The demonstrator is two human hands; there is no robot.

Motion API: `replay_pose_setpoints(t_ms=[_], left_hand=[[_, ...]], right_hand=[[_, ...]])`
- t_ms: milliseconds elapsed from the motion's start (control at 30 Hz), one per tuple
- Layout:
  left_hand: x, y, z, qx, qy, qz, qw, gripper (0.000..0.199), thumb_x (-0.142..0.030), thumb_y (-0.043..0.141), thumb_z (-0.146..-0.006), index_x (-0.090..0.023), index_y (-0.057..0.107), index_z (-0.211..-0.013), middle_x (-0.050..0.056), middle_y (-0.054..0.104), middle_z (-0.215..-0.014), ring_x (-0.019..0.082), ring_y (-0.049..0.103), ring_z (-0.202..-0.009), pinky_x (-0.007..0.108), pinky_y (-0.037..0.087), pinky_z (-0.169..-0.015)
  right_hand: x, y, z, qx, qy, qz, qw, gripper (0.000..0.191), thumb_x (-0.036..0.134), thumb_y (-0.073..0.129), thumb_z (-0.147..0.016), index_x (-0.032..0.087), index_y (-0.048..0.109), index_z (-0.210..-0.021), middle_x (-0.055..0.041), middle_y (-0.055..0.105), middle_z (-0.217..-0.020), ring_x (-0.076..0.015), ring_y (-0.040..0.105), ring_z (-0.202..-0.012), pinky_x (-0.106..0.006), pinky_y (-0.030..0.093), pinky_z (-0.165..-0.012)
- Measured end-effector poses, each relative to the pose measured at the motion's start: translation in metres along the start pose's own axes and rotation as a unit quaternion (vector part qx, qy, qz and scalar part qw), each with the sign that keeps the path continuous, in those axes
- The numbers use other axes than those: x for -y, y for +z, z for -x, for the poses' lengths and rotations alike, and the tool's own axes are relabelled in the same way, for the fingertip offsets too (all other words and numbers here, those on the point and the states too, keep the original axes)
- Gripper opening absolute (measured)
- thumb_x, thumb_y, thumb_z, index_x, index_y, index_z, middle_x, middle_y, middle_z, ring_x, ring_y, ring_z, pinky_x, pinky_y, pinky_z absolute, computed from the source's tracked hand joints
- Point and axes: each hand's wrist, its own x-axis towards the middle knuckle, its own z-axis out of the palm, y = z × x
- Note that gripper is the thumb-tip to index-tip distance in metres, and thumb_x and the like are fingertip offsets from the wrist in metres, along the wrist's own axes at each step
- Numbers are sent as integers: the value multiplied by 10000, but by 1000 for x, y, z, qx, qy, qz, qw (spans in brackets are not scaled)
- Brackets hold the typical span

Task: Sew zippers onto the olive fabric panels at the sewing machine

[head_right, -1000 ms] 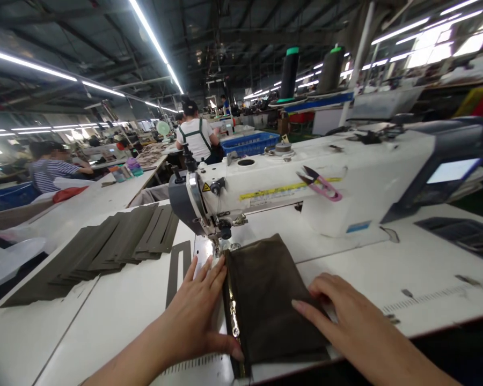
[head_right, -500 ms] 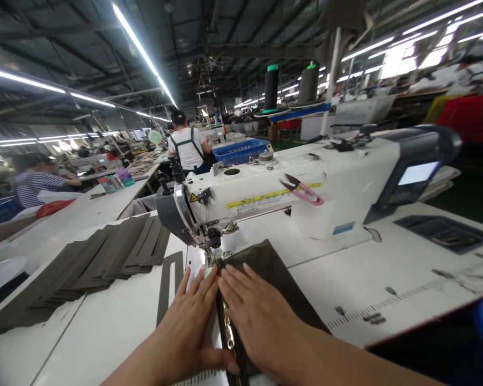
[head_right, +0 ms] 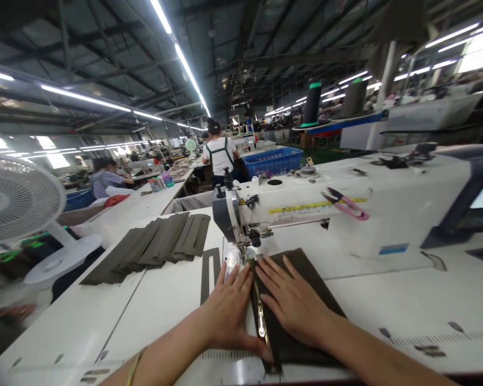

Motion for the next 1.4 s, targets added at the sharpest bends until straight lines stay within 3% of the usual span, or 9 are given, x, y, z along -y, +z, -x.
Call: replay_pose_setpoints(t_ms=[200, 333, 467, 600, 700, 867, 1033, 1233, 1400], left_hand=[[23, -20, 59, 0, -85, -53, 995, 1174, -782, 517, -637, -73, 24, -1432, 212, -33, -1470, 350, -24, -1357, 605, -8, -1064], [37, 12, 107, 16, -40, -117, 992, 1031, -573, 593, -735, -104, -3, -1435, 232, 66, -1471, 385, 71, -1350, 667, 80, -1029], [39, 40, 126, -62, 22, -175, 982, 659, -250, 556, -795, -172, 265, -1381, 190, 368, -1391, 355, 281, -1309, 664, 168, -1024], [22, 18, 109, -87, 11, -117, 989, 586, -300, 611, -720, -171, 425, -1261, 169, 406, -1350, 347, 324, -1285, 612, 241, -1039], [15, -1, 82, -106, -19, -104, 989, 513, -132, 547, -698, -151, 476, -1206, 157, 438, -1320, 316, 385, -1242, 559, 329, -1015], [32, -2, 49, -198, -57, -116, 972, 313, -43, 443, -784, -158, 623, -1012, 94, 605, -896, 226, 590, -821, 408, 538, -708], [33, 7, 36, -330, 67, -102, 936, 352, -71, 370, -878, -149, 539, -1177, 135, 605, -1121, 217, 576, -1044, 366, 535, -828], [21, 31, -2, -266, 101, -148, 947, 271, -151, 385, -924, -118, 577, -1112, 139, 636, -1113, 210, 620, -1007, 358, 528, -880], [29, 36, -9, -266, 115, -165, 943, 280, -150, 343, -946, -117, 604, -1042, 123, 661, -1059, 219, 616, -1014, 411, 513, -902]], right_hand=[[-5, 11, -2, 34, 40, -59, 997, 501, 422, 260, -942, 192, 350, -1378, -79, 334, -1420, -241, 270, -1318, -544, 205, -1059], [-7, 15, -2, 9, 50, -60, 997, 464, 336, 279, -928, 163, 436, -1329, -88, 382, -1394, -238, 323, -1296, -525, 234, -1057], [-2, 15, -2, -22, 47, -42, 998, 440, 342, 322, -919, 173, 479, -1294, -84, 420, -1372, -243, 350, -1281, -529, 264, -1042], [-1, 14, -4, -16, 44, -18, 999, 423, 319, 332, -919, 189, 479, -1293, -70, 412, -1377, -241, 359, -1275, -529, 286, -1028], [0, 14, -4, -10, 42, -19, 999, 428, 323, 333, -926, 182, 453, -1312, -69, 389, -1389, -238, 343, -1285, -521, 292, -1028], [8, 20, 4, -32, -5, -11, 999, 439, 306, 319, -942, 174, 383, -1355, -81, 362, -1401, -234, 330, -1292, -530, 284, -1029], [14, 28, 8, -84, -39, 32, 995, 460, 313, 361, -929, 179, 362, -1369, -99, 384, -1390, -254, 365, -1272, -532, 333, -988], [13, 29, 7, -118, -66, 60, 989, 530, 229, 393, -885, 192, 289, -1403, -92, 427, -1369, -233, 376, -1265, -485, 353, -975], [14, 25, 7, -139, -70, 82, 984, 543, 215, 405, -865, 184, 303, -1397, -86, 441, -1364, -234, 401, -1243, -470, 345, -973]])
